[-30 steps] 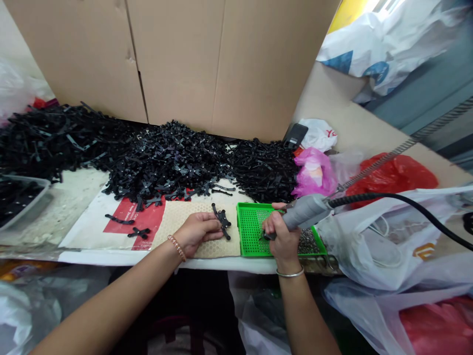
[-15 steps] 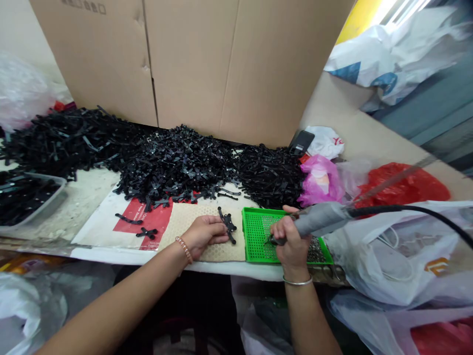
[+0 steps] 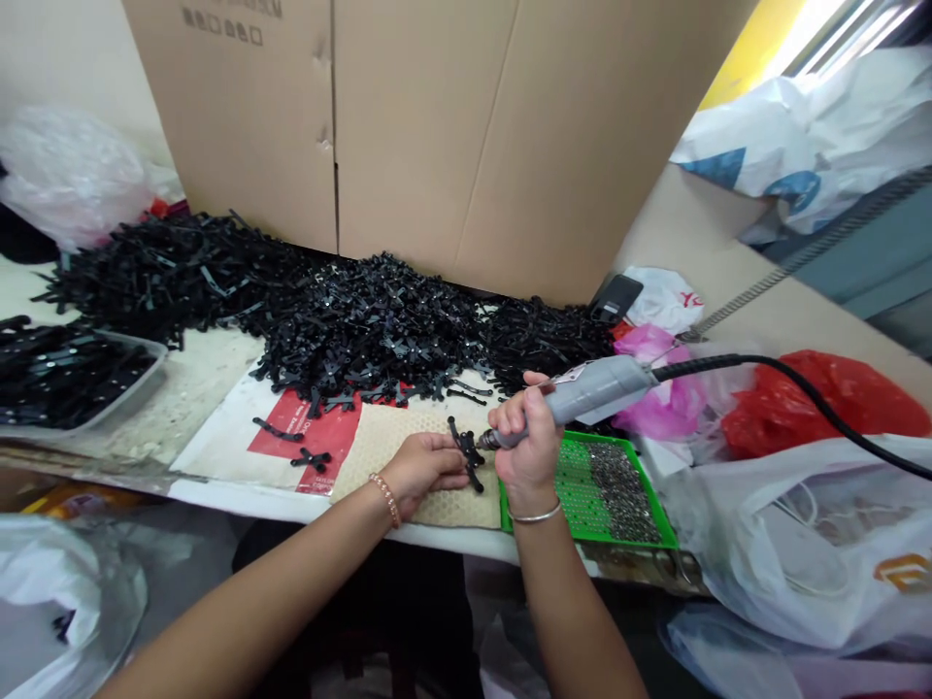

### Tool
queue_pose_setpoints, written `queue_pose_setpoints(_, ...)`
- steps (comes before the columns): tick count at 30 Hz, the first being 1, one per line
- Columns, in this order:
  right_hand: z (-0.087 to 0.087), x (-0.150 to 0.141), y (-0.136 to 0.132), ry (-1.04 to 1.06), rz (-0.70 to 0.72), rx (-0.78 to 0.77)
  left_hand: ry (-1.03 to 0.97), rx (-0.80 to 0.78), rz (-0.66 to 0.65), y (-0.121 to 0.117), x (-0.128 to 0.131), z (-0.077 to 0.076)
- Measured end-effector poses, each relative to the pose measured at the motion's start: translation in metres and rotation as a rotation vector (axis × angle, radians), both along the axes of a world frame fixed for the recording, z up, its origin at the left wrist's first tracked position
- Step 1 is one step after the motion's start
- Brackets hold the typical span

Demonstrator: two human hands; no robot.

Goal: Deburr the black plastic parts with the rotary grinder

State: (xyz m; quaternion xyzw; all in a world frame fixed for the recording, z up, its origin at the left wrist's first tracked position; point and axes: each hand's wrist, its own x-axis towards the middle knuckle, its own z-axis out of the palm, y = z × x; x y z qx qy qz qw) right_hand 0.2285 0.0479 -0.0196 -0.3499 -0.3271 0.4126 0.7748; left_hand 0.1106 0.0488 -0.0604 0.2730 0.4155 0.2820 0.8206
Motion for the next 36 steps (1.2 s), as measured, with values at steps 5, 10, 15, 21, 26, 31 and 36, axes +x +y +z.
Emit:
queue_pose_setpoints(5, -0.0007, -0.0004, 0.0007, -0.007, -0.017, 0.0, -0.007, 0.006, -0.01, 0.0007, 0.0001, -0.0038)
queue_pose_setpoints(10, -0.0023, -0.0007, 0.0003, -0.007, -0.023, -0.006, -0.014, 0.014, -0.014, 0.0005, 0.0006, -0.0052)
queue_pose_setpoints(15, -0.0028, -0.0008, 0.0005, -0.025, -0.035, 0.01, -0.02, 0.018, -0.015, 0.0009, 0.0008, -0.0058)
queue_pose_setpoints(21, -0.0053, -0.0002, 0.0006, -0.034, -0.034, -0.016, -0.009, 0.011, -0.013, 0.0008, 0.0011, -0.0059)
queue_pose_setpoints(26, -0.0063, -0.0001, 0.0002, -0.027, -0.042, -0.012, -0.004, 0.009, -0.003, 0.0007, 0.0011, -0.0048)
queue_pose_setpoints(31, -0.0063, -0.0019, -0.0003, -0.051, -0.044, -0.018, 0.003, 0.005, -0.003, 0.0006, 0.0013, -0.0041)
queue_pose_setpoints(36, -0.0075, -0.0042, -0.0013, -0.098, -0.022, 0.007, 0.001, 0.006, -0.014, 0.0012, 0.0007, -0.0049)
